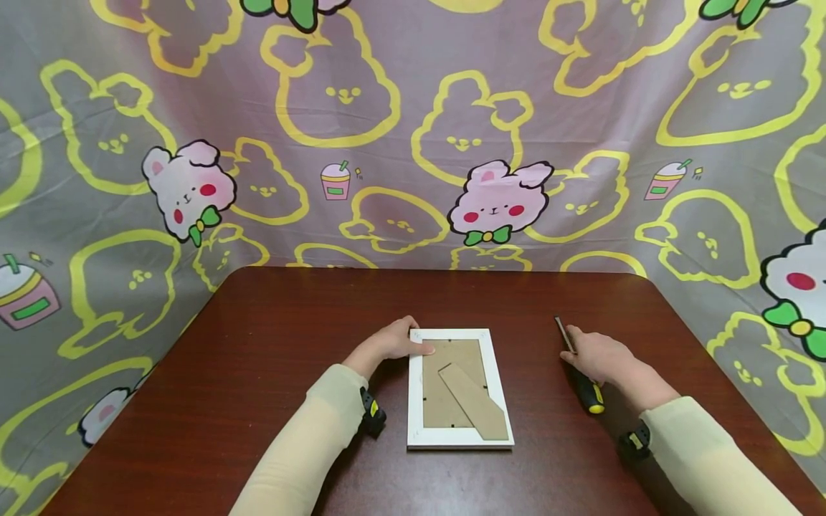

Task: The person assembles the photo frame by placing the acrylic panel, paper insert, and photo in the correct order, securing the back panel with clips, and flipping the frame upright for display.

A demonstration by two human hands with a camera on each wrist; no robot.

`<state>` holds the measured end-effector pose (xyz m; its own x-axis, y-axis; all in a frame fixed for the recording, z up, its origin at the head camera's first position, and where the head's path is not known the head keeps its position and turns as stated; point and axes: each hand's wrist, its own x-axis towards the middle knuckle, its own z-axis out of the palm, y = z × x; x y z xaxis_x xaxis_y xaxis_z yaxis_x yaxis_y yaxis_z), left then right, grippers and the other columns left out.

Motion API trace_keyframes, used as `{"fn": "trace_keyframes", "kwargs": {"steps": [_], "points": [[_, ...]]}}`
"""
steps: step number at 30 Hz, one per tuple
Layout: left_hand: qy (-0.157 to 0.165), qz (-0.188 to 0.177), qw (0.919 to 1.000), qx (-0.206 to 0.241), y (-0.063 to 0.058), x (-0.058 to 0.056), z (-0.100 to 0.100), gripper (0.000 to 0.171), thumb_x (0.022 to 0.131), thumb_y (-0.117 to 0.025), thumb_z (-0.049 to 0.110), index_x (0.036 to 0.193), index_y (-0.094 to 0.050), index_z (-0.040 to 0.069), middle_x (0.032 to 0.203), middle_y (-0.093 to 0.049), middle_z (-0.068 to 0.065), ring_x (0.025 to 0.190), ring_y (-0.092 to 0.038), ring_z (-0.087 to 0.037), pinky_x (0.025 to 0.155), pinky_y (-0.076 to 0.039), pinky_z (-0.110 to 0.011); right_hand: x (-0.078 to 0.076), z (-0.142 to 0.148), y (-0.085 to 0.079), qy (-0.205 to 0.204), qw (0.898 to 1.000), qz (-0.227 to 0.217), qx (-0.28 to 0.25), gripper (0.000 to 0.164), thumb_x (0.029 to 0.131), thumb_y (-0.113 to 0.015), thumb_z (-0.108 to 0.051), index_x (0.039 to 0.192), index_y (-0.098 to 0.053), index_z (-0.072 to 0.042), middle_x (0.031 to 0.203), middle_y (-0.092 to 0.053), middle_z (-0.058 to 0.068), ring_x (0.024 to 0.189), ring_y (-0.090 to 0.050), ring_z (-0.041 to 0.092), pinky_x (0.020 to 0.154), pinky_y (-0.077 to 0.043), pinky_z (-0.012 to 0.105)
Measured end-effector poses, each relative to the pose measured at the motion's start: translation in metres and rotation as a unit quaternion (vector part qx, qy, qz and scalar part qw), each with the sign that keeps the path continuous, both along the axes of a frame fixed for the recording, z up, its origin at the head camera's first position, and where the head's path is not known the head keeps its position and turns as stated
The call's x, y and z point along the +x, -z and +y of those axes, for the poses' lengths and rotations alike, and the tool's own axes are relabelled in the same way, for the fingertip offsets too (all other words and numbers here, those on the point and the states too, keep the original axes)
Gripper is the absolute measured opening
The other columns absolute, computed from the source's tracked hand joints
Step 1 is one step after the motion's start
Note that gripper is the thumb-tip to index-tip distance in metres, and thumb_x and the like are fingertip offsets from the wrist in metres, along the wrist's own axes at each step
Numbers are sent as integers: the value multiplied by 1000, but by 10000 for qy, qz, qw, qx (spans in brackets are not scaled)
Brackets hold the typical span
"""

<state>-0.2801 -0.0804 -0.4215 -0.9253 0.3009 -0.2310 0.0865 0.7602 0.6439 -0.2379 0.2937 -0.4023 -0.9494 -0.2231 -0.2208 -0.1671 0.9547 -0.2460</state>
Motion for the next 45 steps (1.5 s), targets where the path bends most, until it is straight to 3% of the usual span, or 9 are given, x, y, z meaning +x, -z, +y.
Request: {"fn": "trace_keyframes", "kwargs": {"steps": [6, 12, 16, 20, 23, 26, 31, 40, 45], "points": [[4, 12, 10000, -25, 0, 0, 0, 48, 84, -77, 38, 109, -53, 4, 96, -53, -6, 86, -50, -21, 75, -42, -34, -4, 3, -17, -61, 9978, 542, 370, 64, 95, -62, -27, 137, -37, 14, 110, -61, 31, 86, -64, 38, 69, -51, 52], [-39, -3, 10000, -49, -1, -1, 0, 48, 83, -77, 38, 108, -53, 5, 99, -53, -6, 88, -50, -22, 77, -42, -35, -6, -9, -29, -138, 9976, 645, 226, 65, 96, -61, -29, 139, -36, 11, 103, -65, 25, 76, -63, 28, 63, -50, 47], [-46, -25, 10000, -3, -1, -1, 0, 47, 83, -77, 38, 107, -52, 6, 96, -53, -6, 85, -49, -21, 74, -42, -34, -5, -26, -32, -231, 9976, 629, 155, 64, 96, -62, -29, 140, -37, 10, 101, -66, 22, 79, -64, 29, 66, -51, 47], [-40, -44, 10000, 17, -3, 0, 0, 47, 84, -77, 38, 107, -52, 6, 95, -53, -6, 84, -49, -21, 73, -41, -34, -5, -47, -28, -327, 9973, 645, 98, 62, 95, -63, -28, 141, -39, 7, 110, -65, 24, 92, -65, 36, 77, -51, 52], [-41, -76, 10000, 0, -3, 1, 0, 47, 84, -77, 38, 107, -52, 6, 96, -53, -6, 85, -49, -22, 74, -42, -34, -6, -61, -21, -474, 9967, 657, 60, 61, 95, -64, -28, 141, -41, 4, 106, -67, 21, 93, -66, 35, 77, -52, 52], [-41, -101, 9999, -23, -3, 1, 1, 47, 84, -77, 39, 107, -52, 6, 97, -53, -6, 86, -49, -22, 75, -41, -35, -8, -73, -14, -666, 9958, 633, -5, 62, 95, -63, -29, 142, -40, 3, 89, -68, 12, 81, -66, 26, 70, -53, 46], [-28, -103, 9999, -49, -3, 1, 1, 46, 84, -77, 38, 107, -52, 6, 97, -52, -6, 87, -49, -22, 75, -41, -35, -7, -93, -6, -848, 9947, 568, -81, 64, 96, -61, -34, 144, -39, 2, 84, -66, 10, 75, -64, 22, 64, -49, 41], [-23, -153, 9999, -71, -1, 0, 1, 47, 84, -76, 39, 108, -51, 7, 98, -53, -6, 87, -49, -23, 76, -41, -36, -7, -117, 5, -802, 9954, 412, -311, 69, 96, -61, -38, 146, -36, 3, 114, -64, 19, 86, -63, 22, 73, -51, 44], [-44, -170, 9998, -77, -1, -1, 1, 48, 84, -76, 40, 109, -51, 7, 100, -53, -6, 88, -49, -23, 76, -41, -36, -10, -123, 9, -729, 9961, 325, -375, 70, 95, -61, -37, 146, -35, 4, 115, -64, 20, 90, -64, 24, 74, -50, 44]]}}
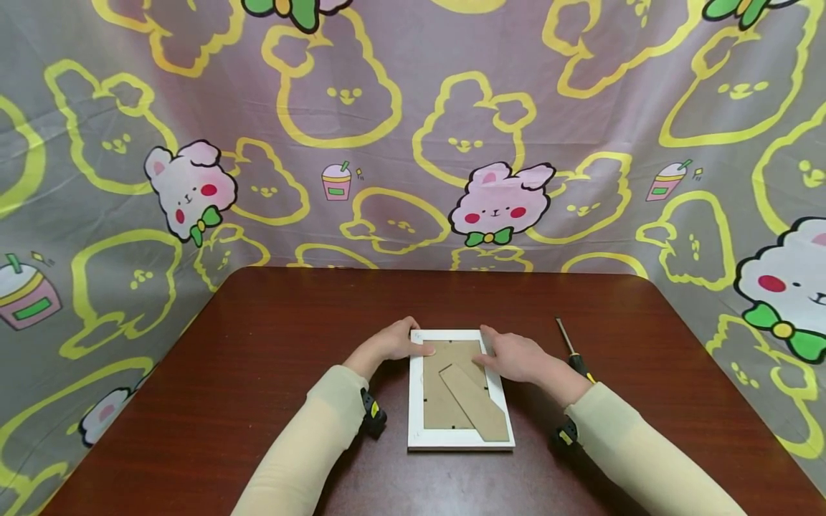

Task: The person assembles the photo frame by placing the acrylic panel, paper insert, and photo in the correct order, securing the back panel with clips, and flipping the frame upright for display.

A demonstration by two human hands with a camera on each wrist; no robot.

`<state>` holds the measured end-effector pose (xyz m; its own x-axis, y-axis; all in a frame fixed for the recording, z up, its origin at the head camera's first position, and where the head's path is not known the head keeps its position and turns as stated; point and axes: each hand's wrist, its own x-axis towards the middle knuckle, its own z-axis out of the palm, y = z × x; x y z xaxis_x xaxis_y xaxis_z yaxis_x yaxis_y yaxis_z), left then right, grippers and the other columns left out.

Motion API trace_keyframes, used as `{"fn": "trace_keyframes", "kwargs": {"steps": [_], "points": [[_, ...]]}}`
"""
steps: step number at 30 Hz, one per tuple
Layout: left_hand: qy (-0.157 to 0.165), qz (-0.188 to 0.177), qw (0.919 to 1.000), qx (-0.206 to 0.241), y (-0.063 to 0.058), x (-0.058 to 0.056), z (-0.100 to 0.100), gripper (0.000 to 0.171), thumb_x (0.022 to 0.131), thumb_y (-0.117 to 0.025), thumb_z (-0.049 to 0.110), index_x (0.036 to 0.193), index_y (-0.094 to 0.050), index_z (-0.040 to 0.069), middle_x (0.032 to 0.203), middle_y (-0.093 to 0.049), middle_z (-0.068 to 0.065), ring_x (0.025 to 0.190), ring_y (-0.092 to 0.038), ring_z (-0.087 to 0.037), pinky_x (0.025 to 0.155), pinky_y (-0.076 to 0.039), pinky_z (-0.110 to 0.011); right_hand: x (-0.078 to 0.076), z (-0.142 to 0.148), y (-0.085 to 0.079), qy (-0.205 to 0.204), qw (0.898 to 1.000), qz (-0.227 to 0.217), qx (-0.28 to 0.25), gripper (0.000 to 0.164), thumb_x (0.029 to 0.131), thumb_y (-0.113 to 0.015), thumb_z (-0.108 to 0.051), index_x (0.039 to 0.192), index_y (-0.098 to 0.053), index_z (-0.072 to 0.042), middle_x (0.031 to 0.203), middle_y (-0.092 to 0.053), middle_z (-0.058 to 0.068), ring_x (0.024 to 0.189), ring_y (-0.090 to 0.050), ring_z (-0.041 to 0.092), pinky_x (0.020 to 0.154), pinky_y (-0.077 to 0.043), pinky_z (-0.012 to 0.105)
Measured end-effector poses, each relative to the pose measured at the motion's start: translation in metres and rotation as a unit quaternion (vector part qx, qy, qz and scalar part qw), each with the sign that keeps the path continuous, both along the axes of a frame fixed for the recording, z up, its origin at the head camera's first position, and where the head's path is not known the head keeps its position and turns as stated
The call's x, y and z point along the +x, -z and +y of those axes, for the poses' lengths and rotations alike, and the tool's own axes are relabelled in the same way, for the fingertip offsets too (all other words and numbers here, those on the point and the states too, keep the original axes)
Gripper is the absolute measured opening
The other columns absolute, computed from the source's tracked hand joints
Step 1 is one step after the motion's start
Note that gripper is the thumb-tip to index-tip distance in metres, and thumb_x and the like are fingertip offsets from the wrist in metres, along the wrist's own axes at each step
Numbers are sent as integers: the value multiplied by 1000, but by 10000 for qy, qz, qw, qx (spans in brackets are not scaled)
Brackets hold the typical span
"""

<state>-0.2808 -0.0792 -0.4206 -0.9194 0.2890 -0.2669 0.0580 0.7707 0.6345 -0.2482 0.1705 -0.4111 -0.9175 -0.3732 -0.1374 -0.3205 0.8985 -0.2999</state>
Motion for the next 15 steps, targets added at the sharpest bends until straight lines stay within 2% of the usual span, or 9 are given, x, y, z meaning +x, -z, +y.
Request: {"fn": "trace_keyframes", "kwargs": {"steps": [2, 6, 9, 15], "points": [[21, 14, 10000, -9, 1, 0, 1, 48, 84, -76, 40, 110, -51, 7, 100, -53, -6, 88, -49, -23, 75, -41, -36, -1, -1, 1, 60, 9999, -103, 26, 71, 96, -61, -37, 147, -33, 3, 112, -65, 19, 88, -64, 24, 72, -50, 44], [22, 44, 10000, 35, 2, -1, 0, 49, 84, -76, 41, 110, -52, 7, 99, -53, -6, 87, -49, -22, 74, -41, -36, -3, -1, 2, 108, 9994, -328, 45, 68, 99, -57, -33, 149, -28, 2, 122, -60, 22, 95, -63, 26, 74, -49, 43], [9, 99, 9999, 56, 4, -1, -1, 49, 84, -76, 41, 110, -52, 7, 96, -53, -6, 85, -50, -22, 73, -41, -35, -4, -1, 2, 58, 9988, -494, -44, 65, 101, -54, -28, 150, -25, 2, 137, -49, 25, 112, -59, 32, 85, -48, 46], [-36, 166, 9998, 62, 5, 3, -1, 52, 84, -75, 44, 113, -53, 7, 99, -55, -6, 86, -51, -22, 76, -43, -36, -4, 1, 2, -98, 9965, -696, -463, 63, 103, -51, -21, 150, -20, 7, 144, -39, 29, 126, -47, 39, 98, -40, 51]]}}
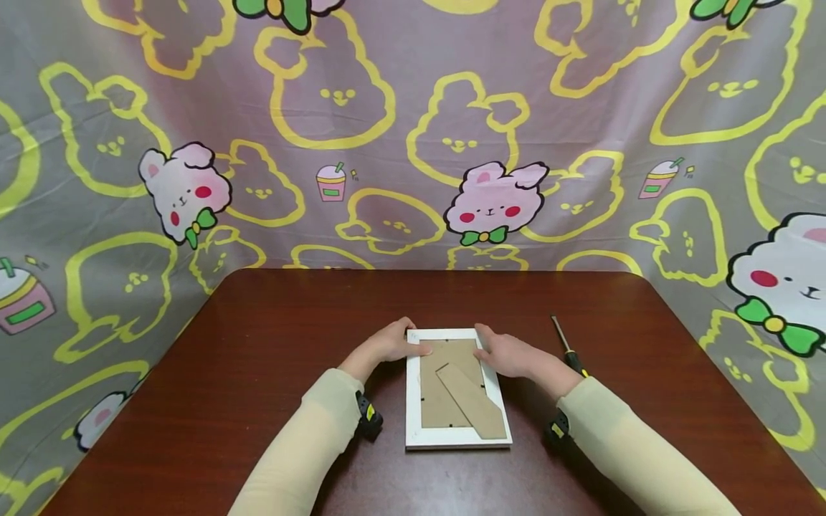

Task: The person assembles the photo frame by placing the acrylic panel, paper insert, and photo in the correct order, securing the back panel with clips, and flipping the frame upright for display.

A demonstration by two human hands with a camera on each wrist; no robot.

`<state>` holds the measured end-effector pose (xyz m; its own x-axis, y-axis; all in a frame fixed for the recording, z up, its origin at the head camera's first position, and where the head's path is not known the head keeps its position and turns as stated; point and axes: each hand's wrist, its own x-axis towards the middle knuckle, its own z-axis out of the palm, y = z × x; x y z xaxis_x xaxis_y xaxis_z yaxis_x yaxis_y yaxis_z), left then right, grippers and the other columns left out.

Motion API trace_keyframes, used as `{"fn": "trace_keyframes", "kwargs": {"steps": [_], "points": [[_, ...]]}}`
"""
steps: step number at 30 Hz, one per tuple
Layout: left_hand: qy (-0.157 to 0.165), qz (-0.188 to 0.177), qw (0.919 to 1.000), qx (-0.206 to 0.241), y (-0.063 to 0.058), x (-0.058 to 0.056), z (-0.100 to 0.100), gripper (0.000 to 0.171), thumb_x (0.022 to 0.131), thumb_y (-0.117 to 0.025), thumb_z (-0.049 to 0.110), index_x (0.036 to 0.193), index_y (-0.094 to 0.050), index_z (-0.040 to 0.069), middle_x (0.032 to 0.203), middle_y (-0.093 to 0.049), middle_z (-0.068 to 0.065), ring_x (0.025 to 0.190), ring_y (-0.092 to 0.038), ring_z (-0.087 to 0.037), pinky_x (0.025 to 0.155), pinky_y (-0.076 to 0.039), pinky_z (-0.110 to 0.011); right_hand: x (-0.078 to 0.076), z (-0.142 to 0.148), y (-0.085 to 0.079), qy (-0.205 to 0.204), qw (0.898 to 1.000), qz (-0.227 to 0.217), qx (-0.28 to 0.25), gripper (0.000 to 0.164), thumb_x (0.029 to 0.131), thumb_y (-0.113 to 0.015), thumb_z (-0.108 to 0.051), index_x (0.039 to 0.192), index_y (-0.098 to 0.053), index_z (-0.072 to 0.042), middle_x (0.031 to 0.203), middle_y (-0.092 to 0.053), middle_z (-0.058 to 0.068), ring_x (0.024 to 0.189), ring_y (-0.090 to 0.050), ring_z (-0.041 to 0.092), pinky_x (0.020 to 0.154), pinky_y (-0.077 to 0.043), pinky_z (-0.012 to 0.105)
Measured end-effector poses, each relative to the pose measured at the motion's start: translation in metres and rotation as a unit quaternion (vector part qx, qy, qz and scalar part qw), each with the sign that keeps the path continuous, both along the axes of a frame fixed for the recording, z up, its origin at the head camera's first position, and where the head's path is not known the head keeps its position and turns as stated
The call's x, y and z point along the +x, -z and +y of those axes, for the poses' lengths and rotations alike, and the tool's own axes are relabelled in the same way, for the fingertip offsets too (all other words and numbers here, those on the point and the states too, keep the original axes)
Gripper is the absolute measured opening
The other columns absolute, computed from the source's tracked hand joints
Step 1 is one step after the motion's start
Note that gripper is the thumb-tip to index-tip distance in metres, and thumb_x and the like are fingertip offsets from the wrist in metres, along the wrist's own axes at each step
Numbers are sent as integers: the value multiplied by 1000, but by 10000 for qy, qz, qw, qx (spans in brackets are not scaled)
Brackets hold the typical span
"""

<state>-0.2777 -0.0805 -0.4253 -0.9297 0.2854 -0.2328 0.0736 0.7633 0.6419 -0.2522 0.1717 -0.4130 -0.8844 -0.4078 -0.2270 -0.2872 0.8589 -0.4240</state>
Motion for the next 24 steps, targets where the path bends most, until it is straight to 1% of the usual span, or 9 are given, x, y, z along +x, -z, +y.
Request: {"fn": "trace_keyframes", "kwargs": {"steps": [5, 9, 11, 13, 15, 17, 19, 21, 24], "points": [[18, 75, 9997, -235, 2, 2, -1, 54, 84, -71, 52, 115, -53, 11, 100, -57, -3, 86, -53, -21, 76, -44, -37, -1, -1, 2, 30, 9997, -153, -174, 62, 103, -50, -20, 149, -18, 7, 146, -35, 30, 129, -43, 39, 100, -38, 51], [114, 208, 9992, -307, 2, 1, 0, 51, 85, -70, 52, 111, -53, 12, 94, -57, -2, 83, -53, -19, 74, -43, -35, 0, -1, 2, 134, 9996, -163, -164, 62, 103, -50, -20, 149, -18, 6, 144, -38, 30, 123, -49, 35, 95, -43, 48], [139, 297, 9990, -308, 2, 1, 0, 50, 86, -69, 53, 111, -52, 12, 91, -57, -2, 80, -53, -19, 71, -43, -34, 0, -1, 1, 212, 9993, -213, -214, 63, 103, -51, -20, 149, -18, 6, 126, -53, 30, 103, -60, 32, 81, -48, 44], [153, 357, 9989, -268, 4, 3, 0, 53, 87, -67, 53, 114, -51, 11, 87, -57, -2, 74, -53, -18, 67, -42, -33, 1, 0, 1, 268, 9989, -291, -256, 63, 103, -51, -20, 150, -17, 5, 99, -62, 23, 78, -62, 26, 65, -48, 38], [127, 398, 9991, -121, 6, 7, 0, 57, 88, -65, 54, 120, -48, 9, 82, -56, -3, 68, -51, -17, 62, -41, -32, 2, 0, 2, 318, 9982, -393, -312, 63, 103, -51, -20, 150, -17, 4, 74, -57, 13, 57, -53, 19, 53, -41, 32], [122, 446, 9989, 68, 8, 13, -2, 64, 90, -64, 52, 128, -43, 6, 78, -55, -3, 61, -49, -15, 57, -39, -30, 2, 1, 2, 325, 9980, -430, -341, 63, 103, -51, -19, 150, -16, 3, 66, -52, 10, 50, -47, 17, 48, -37, 30], [125, 452, 9985, 275, 8, 21, -5, 73, 90, -65, 50, 136, -35, 2, 73, -54, -2, 55, -45, -13, 52, -36, -28, 2, 1, 3, 253, 9988, -307, -294, 63, 102, -52, -20, 149, -18, 4, 78, -59, 14, 59, -53, 17, 54, -41, 31], [130, 437, 9981, 410, 7, 31, -9, 81, 90, -67, 46, 142, -27, -1, 67, -53, 0, 51, -42, -11, 49, -34, -26, 1, 0, 3, 170, 9995, -160, -225, 62, 102, -53, -19, 148, -20, 6, 97, -62, 22, 74, -59, 21, 63, -45, 36], [144, 394, 9983, 410, 2, 48, -16, 87, 89, -69, 43, 144, -24, -5, 66, -53, 1, 51, -42, -10, 49, -35, -26, -1, -1, 1, 115, 9999, -20, -126, 62, 101, -54, -20, 148, -22, 6, 121, -57, 28, 96, -60, 25, 77, -46, 41]]}}
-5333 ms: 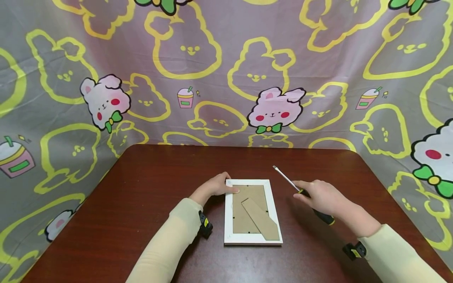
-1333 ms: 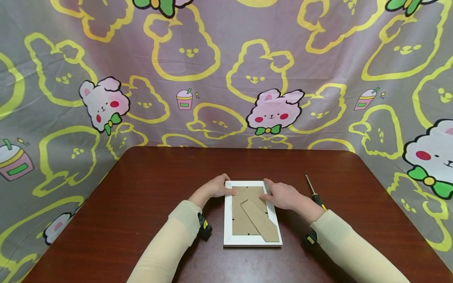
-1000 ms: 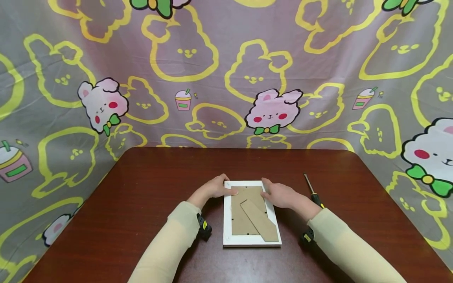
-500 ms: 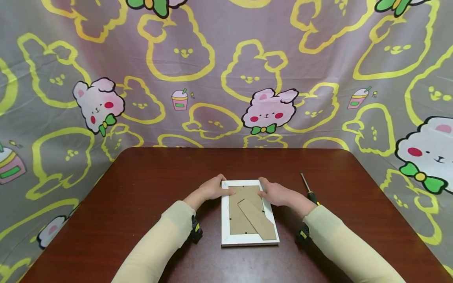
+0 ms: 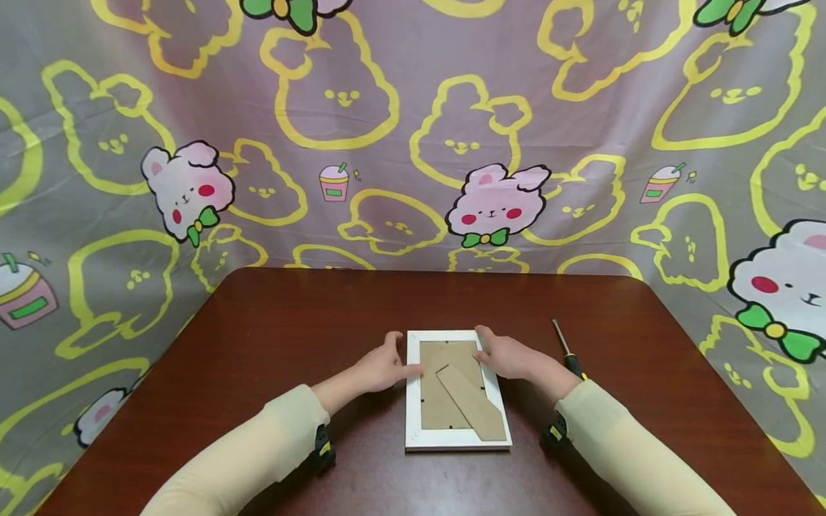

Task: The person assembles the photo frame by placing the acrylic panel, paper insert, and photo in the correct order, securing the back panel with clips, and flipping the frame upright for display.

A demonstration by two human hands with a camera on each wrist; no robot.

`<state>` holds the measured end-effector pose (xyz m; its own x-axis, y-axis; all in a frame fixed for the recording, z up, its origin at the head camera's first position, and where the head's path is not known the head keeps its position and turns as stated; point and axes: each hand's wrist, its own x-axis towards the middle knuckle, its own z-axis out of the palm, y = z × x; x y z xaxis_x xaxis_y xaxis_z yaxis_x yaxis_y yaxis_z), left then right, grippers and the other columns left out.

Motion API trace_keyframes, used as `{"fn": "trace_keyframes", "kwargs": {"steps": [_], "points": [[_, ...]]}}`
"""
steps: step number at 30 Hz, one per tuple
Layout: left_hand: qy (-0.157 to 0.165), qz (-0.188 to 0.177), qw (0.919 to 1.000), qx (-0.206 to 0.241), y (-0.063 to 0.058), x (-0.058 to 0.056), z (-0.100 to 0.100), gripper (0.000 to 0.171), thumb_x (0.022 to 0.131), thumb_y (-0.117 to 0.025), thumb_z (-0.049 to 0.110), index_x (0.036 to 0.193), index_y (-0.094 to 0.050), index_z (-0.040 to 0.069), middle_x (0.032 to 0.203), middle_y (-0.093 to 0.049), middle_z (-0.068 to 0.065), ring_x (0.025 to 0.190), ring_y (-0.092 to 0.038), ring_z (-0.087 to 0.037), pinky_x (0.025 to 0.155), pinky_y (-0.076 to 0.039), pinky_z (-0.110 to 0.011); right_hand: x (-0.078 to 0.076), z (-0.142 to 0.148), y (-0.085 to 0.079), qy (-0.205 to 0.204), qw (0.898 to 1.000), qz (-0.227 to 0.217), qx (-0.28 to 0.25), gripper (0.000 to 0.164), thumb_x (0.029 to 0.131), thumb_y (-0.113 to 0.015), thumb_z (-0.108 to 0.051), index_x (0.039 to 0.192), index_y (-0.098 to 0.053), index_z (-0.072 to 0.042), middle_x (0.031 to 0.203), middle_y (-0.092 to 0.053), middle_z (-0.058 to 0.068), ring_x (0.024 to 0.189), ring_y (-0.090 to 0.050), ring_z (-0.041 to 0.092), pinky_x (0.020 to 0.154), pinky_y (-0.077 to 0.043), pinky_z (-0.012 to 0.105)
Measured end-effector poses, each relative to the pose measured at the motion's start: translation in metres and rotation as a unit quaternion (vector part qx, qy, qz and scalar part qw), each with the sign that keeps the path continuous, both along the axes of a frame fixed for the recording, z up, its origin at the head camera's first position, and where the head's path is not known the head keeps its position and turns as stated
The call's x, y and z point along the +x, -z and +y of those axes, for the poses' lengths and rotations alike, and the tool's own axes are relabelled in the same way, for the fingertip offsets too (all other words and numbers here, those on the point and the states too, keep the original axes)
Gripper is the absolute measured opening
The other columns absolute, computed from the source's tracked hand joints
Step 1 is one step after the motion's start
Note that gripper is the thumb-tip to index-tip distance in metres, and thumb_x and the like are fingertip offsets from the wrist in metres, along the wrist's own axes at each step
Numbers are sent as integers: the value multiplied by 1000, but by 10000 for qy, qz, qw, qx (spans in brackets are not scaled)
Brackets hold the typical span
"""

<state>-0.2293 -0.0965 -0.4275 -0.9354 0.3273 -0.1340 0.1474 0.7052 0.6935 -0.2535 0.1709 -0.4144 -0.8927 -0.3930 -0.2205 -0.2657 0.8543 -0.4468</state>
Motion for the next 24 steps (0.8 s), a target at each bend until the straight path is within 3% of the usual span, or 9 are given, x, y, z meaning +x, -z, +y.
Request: {"fn": "trace_keyframes", "kwargs": {"steps": [3, 9, 12, 17, 24], "points": [[27, 105, 9999, -120, -3, 17, -6, 81, 88, -71, 41, 141, -33, -7, 77, -54, 2, 60, -48, -11, 56, -39, -28, -1, 0, -2, 62, 10000, -5, 34, 63, 101, -55, -21, 148, -23, 6, 119, -58, 26, 94, -59, 24, 76, -46, 41], [240, 375, 9986, -301, -9, 43, -14, 72, 87, -71, 43, 134, -47, -6, 104, -55, -5, 96, -53, -21, 80, -44, -40, 0, 1, -7, 147, 9999, -87, -1, 65, 101, -55, -21, 149, -21, 4, 80, -57, 9, 69, -53, 18, 64, -40, 34], [330, 376, 9979, -410, -11, 52, -13, 74, 87, -71, 45, 136, -47, -5, 117, -55, -12, 111, -51, -29, 89, -43, -47, 0, 2, -6, 129, 9998, -132, -59, 64, 101, -54, -21, 149, -21, 4, 73, -53, 7, 61, -49, 17, 59, -37, 33], [382, 360, 9968, -604, -10, 57, -9, 77, 87, -69, 48, 139, -46, -3, 130, -50, -18, 123, -44, -34, 95, -41, -51, 1, 1, -3, 129, 9997, -148, -135, 64, 101, -55, -23, 149, -22, 3, 70, -52, 6, 59, -48, 16, 58, -37, 31], [416, 510, 9959, -622, -9, 57, -3, 76, 86, -70, 48, 138, -48, -3, 131, -50, -19, 124, -44, -35, 96, -39, -52, 1, 0, -3, 149, 9996, -154, -186, 63, 100, -56, -22, 149, -24, 3, 70, -54, 6, 60, -51, 16, 57, -39, 30]]}}
